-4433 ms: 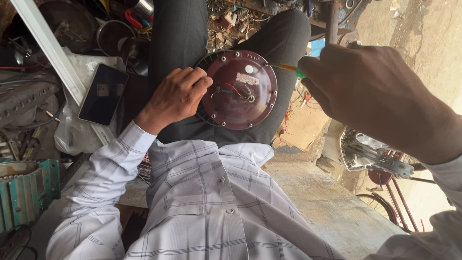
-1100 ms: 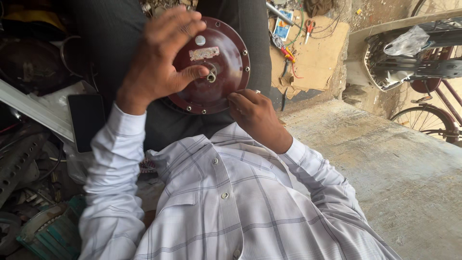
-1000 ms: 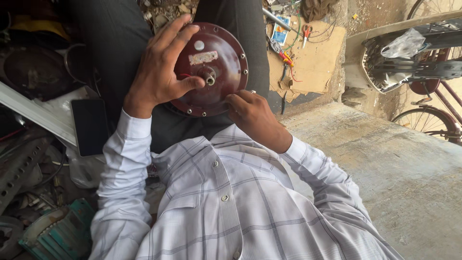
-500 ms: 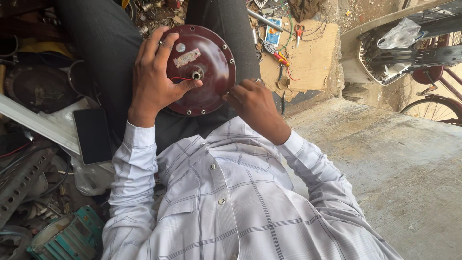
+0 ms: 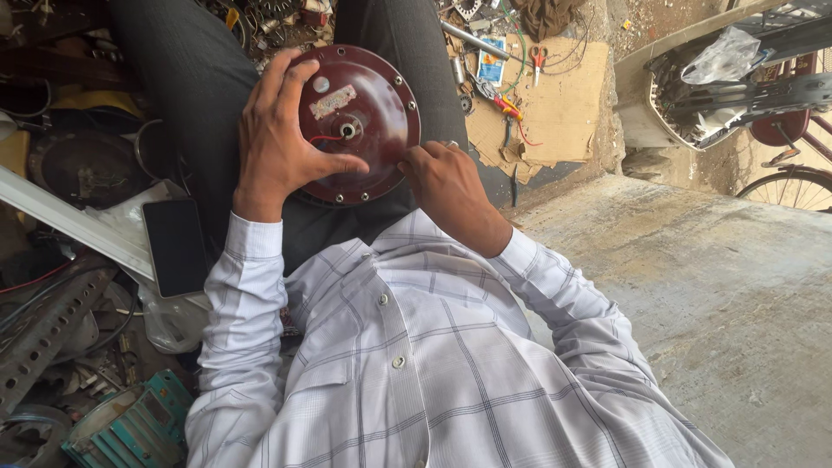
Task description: The person disassembles a motor component by unscrewing the casing with a screwdriver, then separates the housing to reveal the internal copper windings. They inspect the rotor and stator, then reassemble the unit by aligning the parts and securing them with a hammer.
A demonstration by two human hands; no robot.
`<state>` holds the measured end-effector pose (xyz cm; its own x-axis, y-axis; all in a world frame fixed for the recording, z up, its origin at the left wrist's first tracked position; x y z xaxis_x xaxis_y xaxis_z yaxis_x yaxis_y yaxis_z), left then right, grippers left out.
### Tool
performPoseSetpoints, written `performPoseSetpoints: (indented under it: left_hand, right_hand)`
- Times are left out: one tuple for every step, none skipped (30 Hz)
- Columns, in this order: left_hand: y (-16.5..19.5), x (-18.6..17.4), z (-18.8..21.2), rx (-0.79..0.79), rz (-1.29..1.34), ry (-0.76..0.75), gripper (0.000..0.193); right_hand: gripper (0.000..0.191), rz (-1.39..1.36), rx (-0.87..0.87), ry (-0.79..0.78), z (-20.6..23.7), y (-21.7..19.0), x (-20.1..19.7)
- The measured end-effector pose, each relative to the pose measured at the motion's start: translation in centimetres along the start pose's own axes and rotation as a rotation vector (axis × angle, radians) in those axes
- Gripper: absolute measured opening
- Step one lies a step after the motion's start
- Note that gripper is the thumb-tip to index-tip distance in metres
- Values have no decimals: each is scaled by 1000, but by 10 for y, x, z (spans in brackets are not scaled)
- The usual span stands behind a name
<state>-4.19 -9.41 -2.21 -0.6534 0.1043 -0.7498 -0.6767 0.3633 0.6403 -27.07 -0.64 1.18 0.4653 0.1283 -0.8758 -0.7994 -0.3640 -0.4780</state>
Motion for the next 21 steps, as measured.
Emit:
performPoseSetpoints:
  left_hand:
    - [1, -1, 0, -10, -3, -20, 120]
    - [2, -1, 0, -6, 0, -18, 118]
    - [3, -2, 1, -8, 6, -15, 117]
    - [4, -2, 2, -13, 8, -11, 115]
    - [4, -3, 3, -7, -2, -8, 117]
    - [4, -3, 4, -3, -10, -9, 118]
    - [4, -2, 6, 2, -16, -7, 119]
    - [4, -2, 7, 1, -16, -8, 119]
    - [3, -1, 8, -2, -17, -9, 120]
    - [2, 0, 9, -1, -19, -8, 120]
    - [1, 0, 10, -1, -20, -7, 120]
    - [1, 2, 11, -1, -20, -4, 120]
    - [0, 2, 11, -1, -23, 0, 121]
    - [-1, 3, 11, 1, -27, 3, 121]
    - [-2, 3, 11, 2, -31, 3, 121]
    - [-2, 3, 11, 4, -33, 2, 121]
    - [-2, 3, 11, 6, -38, 3, 121]
    - [-2, 3, 11, 10, -44, 2, 121]
    - [-2, 3, 12, 10, -48, -3, 121]
    - [-2, 3, 12, 3, -44, -11, 121]
    - [-2, 3, 12, -2, -43, -14, 121]
  right_hand:
    - [11, 0, -17, 9, 1, -2, 1]
    - [9, 4, -37, 25, 2, -3, 1]
    - [9, 7, -59, 34, 3, -4, 1]
    - [11, 12, -91, 34, 3, -5, 1]
    - [15, 16, -126, 41, 3, -6, 1]
    - [19, 20, -157, 46, 3, -7, 0]
    - [19, -5, -182, 57, 2, -7, -2]
    - [19, -31, -206, 68, 1, -7, -4]
    - [20, -59, -230, 78, 0, -8, -7]
    - [17, -121, -224, 75, -2, -7, -9]
    - [15, -184, -216, 70, -3, -6, -11]
    - [12, -244, -210, 64, -4, -6, -13]
    - [12, -223, -167, 75, -5, -6, -15]
    - [15, -205, -123, 82, -4, -5, -16]
    - [19, -189, -77, 90, -3, -5, -17]
    - [15, -160, -92, 68, -2, -6, -17]
    - [12, -127, -108, 49, 0, -8, -16]
    - [8, -96, -124, 30, 1, -9, -14]
    - [7, -90, -136, 32, 2, -9, -13]
    - [7, -85, -147, 31, 2, -10, -12]
    - [7, -79, -161, 34, 2, -10, -10]
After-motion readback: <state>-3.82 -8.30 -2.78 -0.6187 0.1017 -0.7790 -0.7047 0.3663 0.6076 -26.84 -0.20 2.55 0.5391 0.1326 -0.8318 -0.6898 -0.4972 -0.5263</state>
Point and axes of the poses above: each hand's wrist, its own z-axis away from the middle knuckle, its own x-axis out of the palm, y = z × x, the point moved 3 cm from there along -z, towards the middle knuckle, and after that the axes turned 8 degrees about -x, right-handed, at the moved point
